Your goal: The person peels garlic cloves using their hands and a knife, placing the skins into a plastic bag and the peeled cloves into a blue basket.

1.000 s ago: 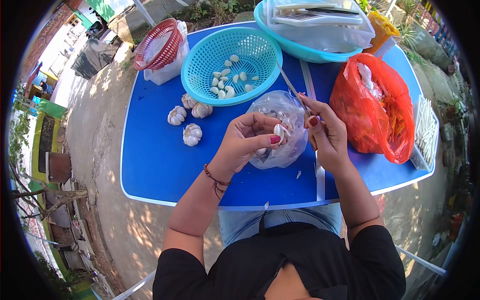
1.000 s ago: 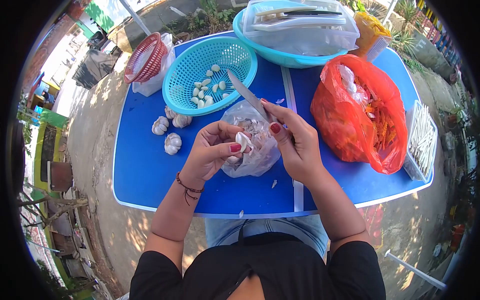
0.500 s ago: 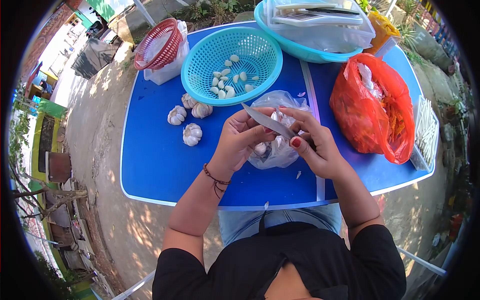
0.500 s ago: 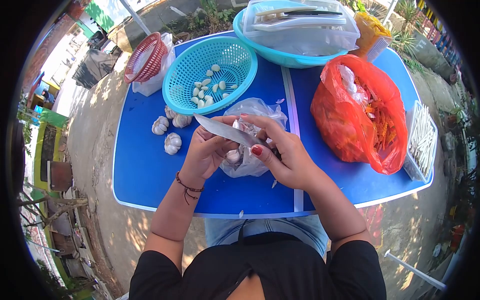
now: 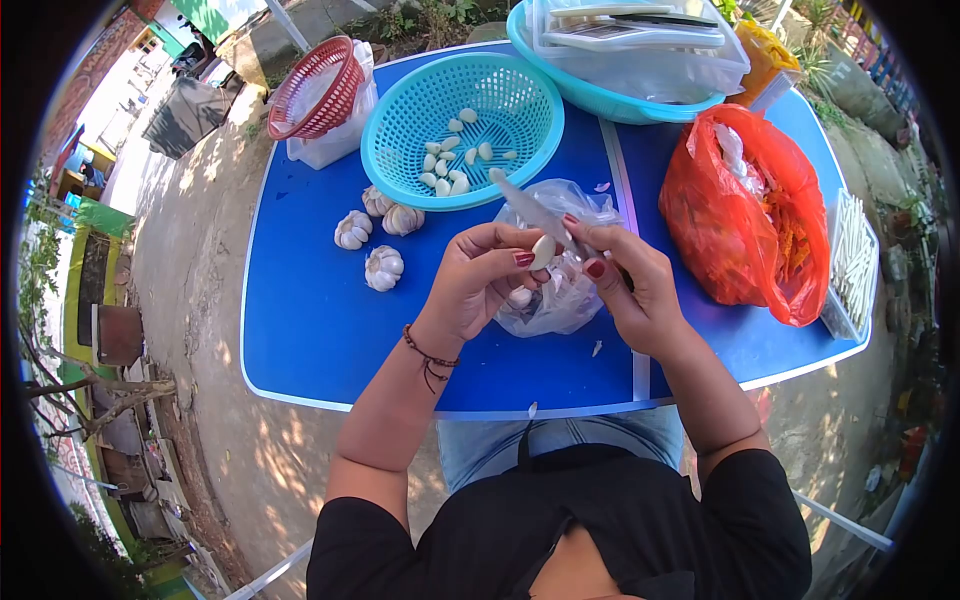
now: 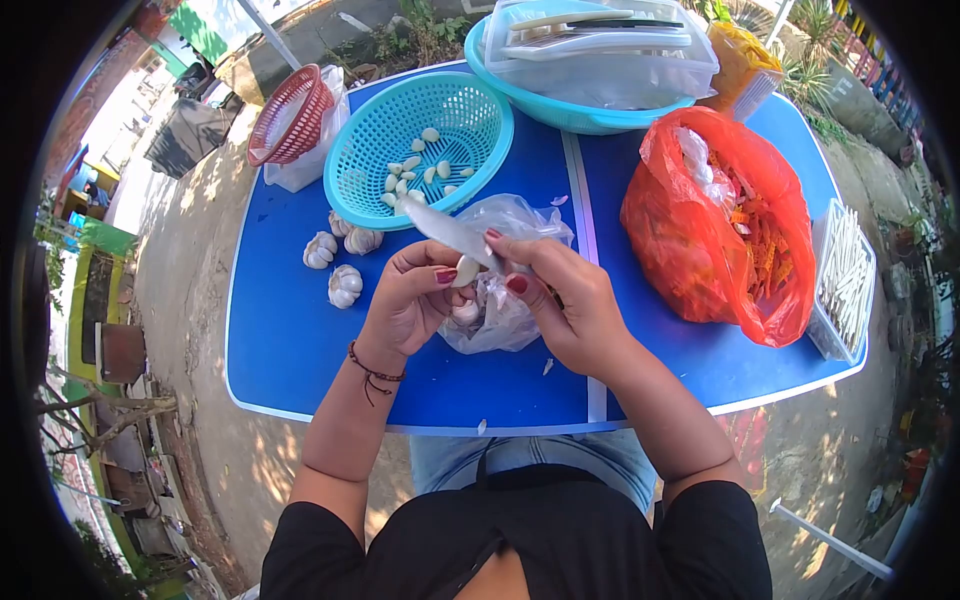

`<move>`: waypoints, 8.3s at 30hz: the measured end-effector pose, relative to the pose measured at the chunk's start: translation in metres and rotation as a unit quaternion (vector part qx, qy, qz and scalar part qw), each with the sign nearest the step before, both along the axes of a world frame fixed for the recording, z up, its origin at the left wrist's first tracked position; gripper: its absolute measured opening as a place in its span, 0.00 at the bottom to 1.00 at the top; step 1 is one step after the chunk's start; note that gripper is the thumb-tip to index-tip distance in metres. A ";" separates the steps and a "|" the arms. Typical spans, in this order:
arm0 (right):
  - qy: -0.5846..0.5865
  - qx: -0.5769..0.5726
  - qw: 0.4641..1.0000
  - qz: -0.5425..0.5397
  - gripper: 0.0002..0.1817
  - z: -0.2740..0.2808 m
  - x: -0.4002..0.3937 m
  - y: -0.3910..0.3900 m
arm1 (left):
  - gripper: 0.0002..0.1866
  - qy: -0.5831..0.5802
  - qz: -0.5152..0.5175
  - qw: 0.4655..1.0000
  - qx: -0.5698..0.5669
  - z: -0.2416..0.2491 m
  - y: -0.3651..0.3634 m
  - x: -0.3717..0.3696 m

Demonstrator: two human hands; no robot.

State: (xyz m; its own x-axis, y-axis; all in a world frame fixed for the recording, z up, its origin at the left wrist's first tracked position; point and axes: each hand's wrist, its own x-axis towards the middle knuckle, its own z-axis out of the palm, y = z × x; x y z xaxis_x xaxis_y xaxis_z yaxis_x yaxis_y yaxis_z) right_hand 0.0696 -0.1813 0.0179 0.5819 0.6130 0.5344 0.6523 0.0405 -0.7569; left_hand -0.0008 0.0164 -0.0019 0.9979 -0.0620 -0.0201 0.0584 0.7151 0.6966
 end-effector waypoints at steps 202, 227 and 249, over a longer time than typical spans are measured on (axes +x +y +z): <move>0.410 0.025 0.895 0.174 0.22 0.004 -0.009 -0.002 | 0.16 -0.064 0.176 0.973 0.135 0.001 -0.015 0.003; 0.298 -0.036 0.949 0.101 0.22 0.013 -0.011 -0.002 | 0.10 -0.085 0.160 0.973 0.144 -0.002 -0.015 0.003; 0.370 0.011 0.928 0.043 0.20 0.004 -0.012 -0.001 | 0.12 -0.087 0.201 0.958 0.185 0.001 -0.018 0.002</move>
